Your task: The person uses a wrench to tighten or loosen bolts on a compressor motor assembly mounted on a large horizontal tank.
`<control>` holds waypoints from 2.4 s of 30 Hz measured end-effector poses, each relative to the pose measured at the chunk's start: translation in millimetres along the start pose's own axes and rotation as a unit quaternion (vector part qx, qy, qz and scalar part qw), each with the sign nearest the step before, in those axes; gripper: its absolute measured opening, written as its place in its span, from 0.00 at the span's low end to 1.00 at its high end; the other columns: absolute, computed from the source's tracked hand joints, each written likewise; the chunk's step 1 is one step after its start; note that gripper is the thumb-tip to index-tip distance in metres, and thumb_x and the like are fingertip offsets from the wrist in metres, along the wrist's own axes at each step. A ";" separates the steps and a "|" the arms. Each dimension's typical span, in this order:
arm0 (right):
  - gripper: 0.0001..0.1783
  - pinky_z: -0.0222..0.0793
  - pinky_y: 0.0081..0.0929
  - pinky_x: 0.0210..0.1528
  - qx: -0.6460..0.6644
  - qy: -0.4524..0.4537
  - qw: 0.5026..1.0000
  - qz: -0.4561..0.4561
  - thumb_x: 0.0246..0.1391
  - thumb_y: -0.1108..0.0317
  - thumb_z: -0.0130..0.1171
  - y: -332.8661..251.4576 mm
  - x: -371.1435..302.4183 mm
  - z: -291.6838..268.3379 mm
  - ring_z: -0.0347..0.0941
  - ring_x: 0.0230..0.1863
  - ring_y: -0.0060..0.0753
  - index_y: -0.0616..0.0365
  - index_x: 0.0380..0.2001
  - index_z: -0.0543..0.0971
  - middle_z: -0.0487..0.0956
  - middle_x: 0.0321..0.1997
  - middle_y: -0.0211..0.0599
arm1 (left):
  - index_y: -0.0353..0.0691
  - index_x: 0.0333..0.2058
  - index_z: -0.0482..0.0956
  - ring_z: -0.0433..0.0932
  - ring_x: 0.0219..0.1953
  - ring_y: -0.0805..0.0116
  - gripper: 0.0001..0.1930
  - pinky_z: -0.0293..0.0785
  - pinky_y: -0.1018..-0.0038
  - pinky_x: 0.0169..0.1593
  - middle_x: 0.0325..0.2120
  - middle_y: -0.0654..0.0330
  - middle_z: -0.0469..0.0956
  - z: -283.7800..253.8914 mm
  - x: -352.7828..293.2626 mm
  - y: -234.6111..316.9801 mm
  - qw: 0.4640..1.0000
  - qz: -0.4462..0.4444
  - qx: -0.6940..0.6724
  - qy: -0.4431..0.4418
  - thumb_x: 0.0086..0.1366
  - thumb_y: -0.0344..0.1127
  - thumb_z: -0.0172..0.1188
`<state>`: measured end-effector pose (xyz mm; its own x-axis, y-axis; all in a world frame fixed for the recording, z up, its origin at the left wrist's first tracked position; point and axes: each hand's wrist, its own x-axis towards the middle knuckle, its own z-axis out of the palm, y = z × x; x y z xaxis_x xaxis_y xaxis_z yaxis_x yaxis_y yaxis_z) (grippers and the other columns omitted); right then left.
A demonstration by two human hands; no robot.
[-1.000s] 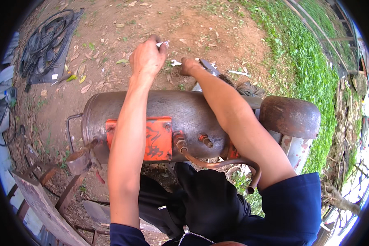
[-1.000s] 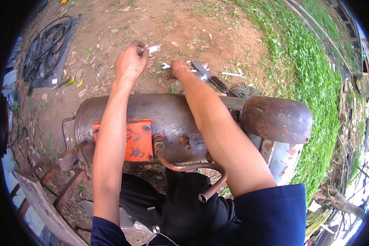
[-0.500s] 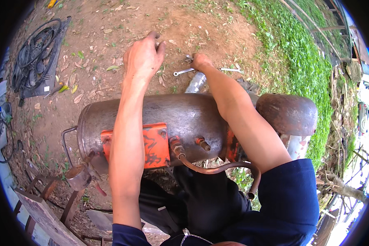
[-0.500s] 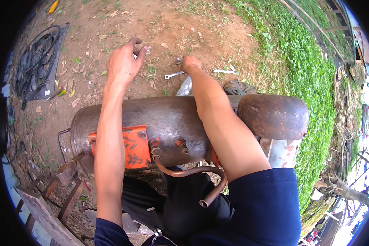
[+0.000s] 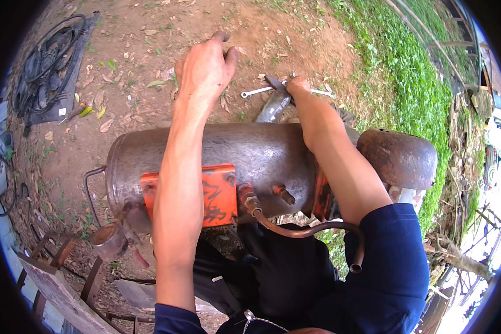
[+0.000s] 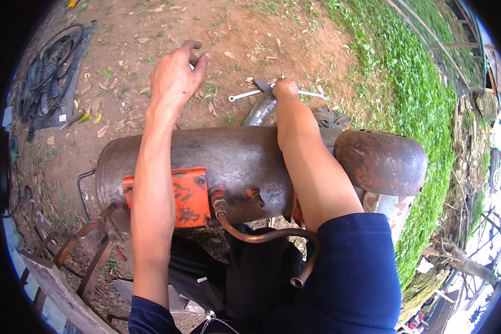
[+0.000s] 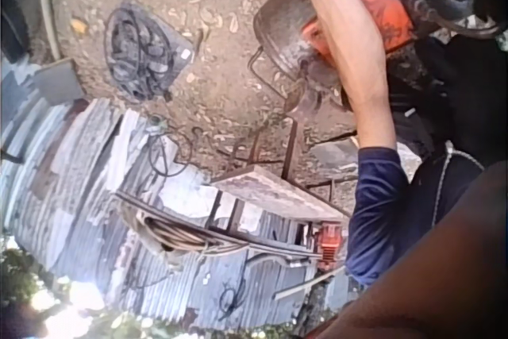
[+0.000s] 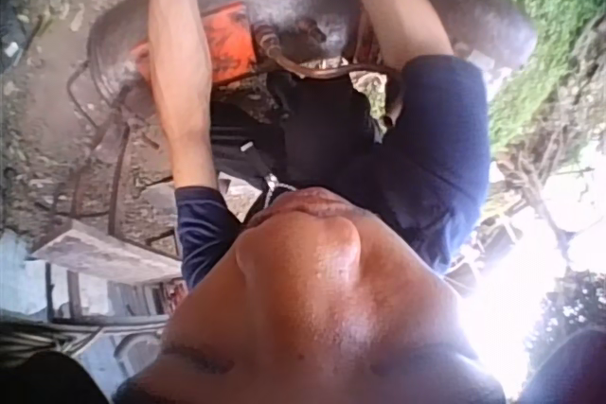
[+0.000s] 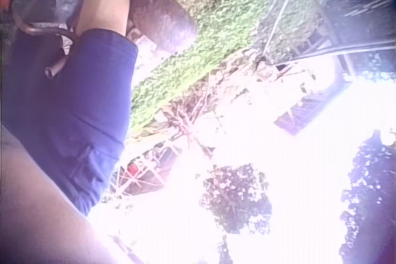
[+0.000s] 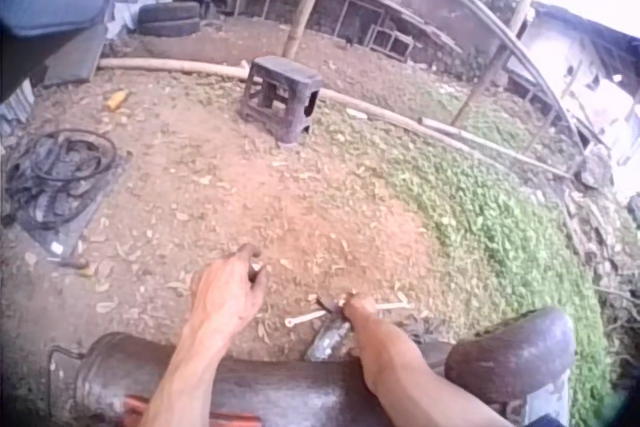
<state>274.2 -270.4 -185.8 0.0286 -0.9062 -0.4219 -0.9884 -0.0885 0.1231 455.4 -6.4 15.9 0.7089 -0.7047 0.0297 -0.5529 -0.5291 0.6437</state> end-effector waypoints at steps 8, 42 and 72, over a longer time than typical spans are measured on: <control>0.25 0.70 0.31 0.57 -0.031 -0.009 0.999 -0.010 0.56 0.56 0.53 1.5 1.8 -5.3 0.72 0.58 0.41 0.60 0.53 0.75 0.75 0.58 0.45 | 0.42 0.48 0.77 0.82 0.35 0.52 0.19 0.75 0.60 0.41 0.30 0.54 0.83 -3.3 0.0 4.6 1.000 -0.009 -0.009 -0.015 0.62 0.46 0.57; 0.16 0.74 0.43 0.48 -0.332 -0.080 0.752 -0.564 0.61 0.63 0.46 -74.0 -85.7 4.3 0.77 0.48 0.50 0.56 0.48 0.74 0.80 0.45 0.49 | 0.37 0.48 0.77 0.81 0.40 0.49 0.21 0.74 0.55 0.47 0.33 0.45 0.81 2.1 2.2 -4.9 1.000 0.020 0.000 -0.007 0.61 0.44 0.56; 0.20 0.54 0.25 0.15 0.185 0.053 0.766 -0.613 0.56 0.55 0.50 -36.1 -311.1 -346.4 0.60 0.12 0.21 0.55 0.15 0.73 0.66 0.12 0.27 | 0.36 0.51 0.73 0.80 0.32 0.63 0.20 0.74 0.68 0.38 0.29 0.54 0.79 -32.7 -65.6 65.6 0.913 0.194 -0.269 0.238 0.69 0.45 0.52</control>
<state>352.6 -128.5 252.1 0.9622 -0.2654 0.0616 -0.1823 -0.7953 -0.5782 386.9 20.6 81.2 0.6864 -0.4368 0.5815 -0.5982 0.1156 0.7930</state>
